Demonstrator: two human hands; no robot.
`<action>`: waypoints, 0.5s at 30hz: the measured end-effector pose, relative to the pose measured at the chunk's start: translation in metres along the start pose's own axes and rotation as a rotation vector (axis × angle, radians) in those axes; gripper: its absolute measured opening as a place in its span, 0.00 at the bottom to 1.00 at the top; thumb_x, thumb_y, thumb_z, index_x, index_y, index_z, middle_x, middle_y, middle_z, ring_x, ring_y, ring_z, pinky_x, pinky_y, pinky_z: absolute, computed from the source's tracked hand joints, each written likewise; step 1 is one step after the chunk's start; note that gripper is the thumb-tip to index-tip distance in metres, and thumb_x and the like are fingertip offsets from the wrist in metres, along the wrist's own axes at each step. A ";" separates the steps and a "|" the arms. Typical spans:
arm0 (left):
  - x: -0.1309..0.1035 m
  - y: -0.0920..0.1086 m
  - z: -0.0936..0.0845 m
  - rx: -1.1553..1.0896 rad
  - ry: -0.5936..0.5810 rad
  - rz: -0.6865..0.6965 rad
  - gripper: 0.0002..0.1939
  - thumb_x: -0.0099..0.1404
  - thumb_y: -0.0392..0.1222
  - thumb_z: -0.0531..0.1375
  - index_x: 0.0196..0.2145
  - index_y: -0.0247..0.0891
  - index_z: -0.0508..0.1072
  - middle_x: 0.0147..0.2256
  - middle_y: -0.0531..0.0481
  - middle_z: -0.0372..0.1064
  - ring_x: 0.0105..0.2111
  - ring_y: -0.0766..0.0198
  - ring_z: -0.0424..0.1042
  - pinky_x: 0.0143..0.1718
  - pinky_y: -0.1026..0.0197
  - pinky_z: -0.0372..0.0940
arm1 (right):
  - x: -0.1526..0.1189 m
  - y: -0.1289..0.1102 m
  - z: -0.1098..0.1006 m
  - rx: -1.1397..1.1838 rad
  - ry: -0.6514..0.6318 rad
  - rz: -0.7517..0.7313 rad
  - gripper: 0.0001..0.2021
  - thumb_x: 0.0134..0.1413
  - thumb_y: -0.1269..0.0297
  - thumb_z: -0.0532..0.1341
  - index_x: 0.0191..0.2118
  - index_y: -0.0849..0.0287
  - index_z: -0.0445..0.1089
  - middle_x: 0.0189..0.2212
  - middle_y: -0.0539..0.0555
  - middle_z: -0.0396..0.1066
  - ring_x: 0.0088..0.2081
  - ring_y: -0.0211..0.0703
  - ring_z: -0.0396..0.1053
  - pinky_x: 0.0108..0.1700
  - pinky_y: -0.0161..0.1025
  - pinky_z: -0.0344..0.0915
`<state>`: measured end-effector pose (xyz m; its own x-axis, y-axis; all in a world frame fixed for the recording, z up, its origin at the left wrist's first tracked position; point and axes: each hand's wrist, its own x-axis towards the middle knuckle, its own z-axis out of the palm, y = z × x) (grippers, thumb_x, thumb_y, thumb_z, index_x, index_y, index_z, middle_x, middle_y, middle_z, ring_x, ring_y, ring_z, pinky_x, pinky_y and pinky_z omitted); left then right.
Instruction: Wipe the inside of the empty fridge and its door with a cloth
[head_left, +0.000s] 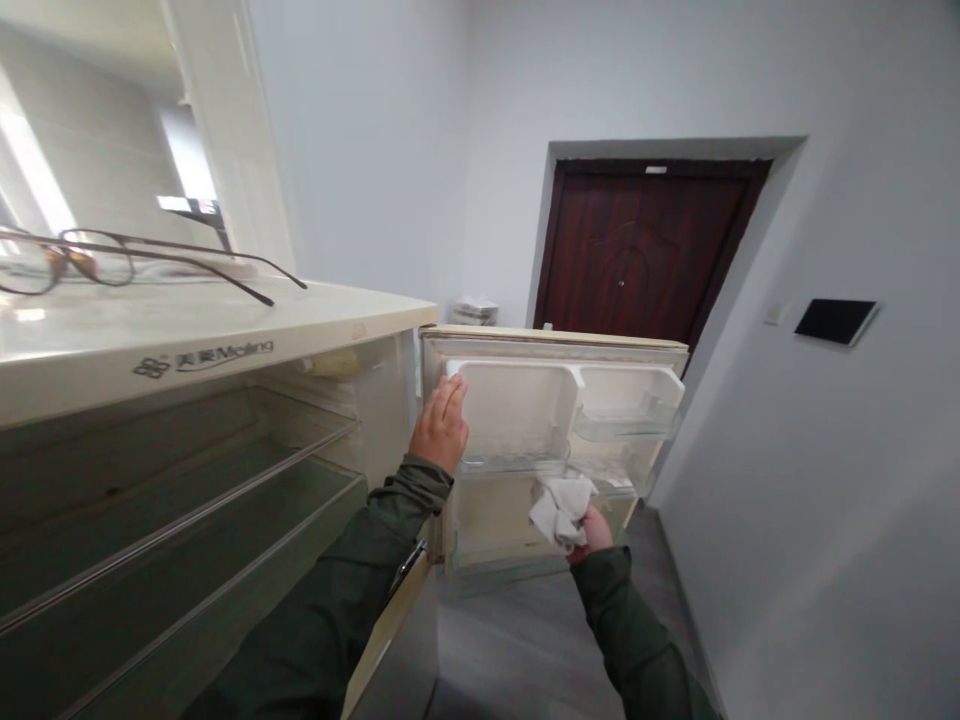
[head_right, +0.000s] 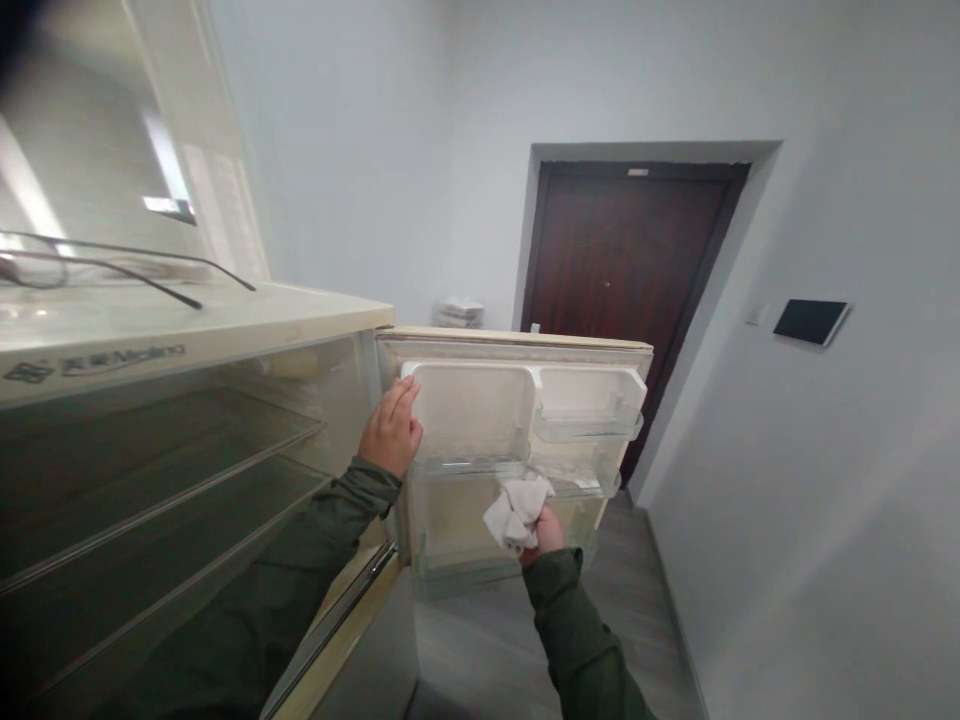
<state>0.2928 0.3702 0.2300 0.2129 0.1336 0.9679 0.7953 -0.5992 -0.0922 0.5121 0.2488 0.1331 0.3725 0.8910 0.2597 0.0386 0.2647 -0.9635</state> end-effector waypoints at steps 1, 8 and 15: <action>0.000 0.001 0.000 0.011 0.020 0.011 0.27 0.58 0.26 0.54 0.56 0.27 0.69 0.56 0.36 0.70 0.60 0.53 0.67 0.61 0.56 0.66 | -0.004 -0.001 -0.012 0.017 0.125 0.012 0.19 0.43 0.48 0.57 0.30 0.58 0.75 0.28 0.60 0.75 0.38 0.54 0.75 0.49 0.53 0.71; 0.002 0.001 0.003 -0.036 0.109 0.044 0.27 0.57 0.24 0.54 0.56 0.24 0.68 0.55 0.33 0.70 0.60 0.50 0.67 0.61 0.54 0.66 | 0.034 -0.105 -0.055 -0.084 0.676 -0.581 0.26 0.49 0.55 0.63 0.53 0.61 0.71 0.46 0.58 0.74 0.48 0.47 0.70 0.56 0.49 0.65; 0.002 0.000 0.004 -0.087 0.076 0.036 0.28 0.57 0.25 0.54 0.57 0.23 0.68 0.57 0.31 0.68 0.61 0.50 0.65 0.61 0.53 0.65 | 0.134 -0.158 -0.059 -0.926 -0.038 -0.472 0.20 0.49 0.68 0.58 0.49 0.64 0.73 0.47 0.60 0.75 0.51 0.52 0.69 0.57 0.48 0.64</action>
<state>0.2950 0.3735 0.2310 0.1939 0.0528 0.9796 0.7349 -0.6694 -0.1093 0.6103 0.3047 0.3158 0.1055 0.7859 0.6093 0.8758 0.2168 -0.4312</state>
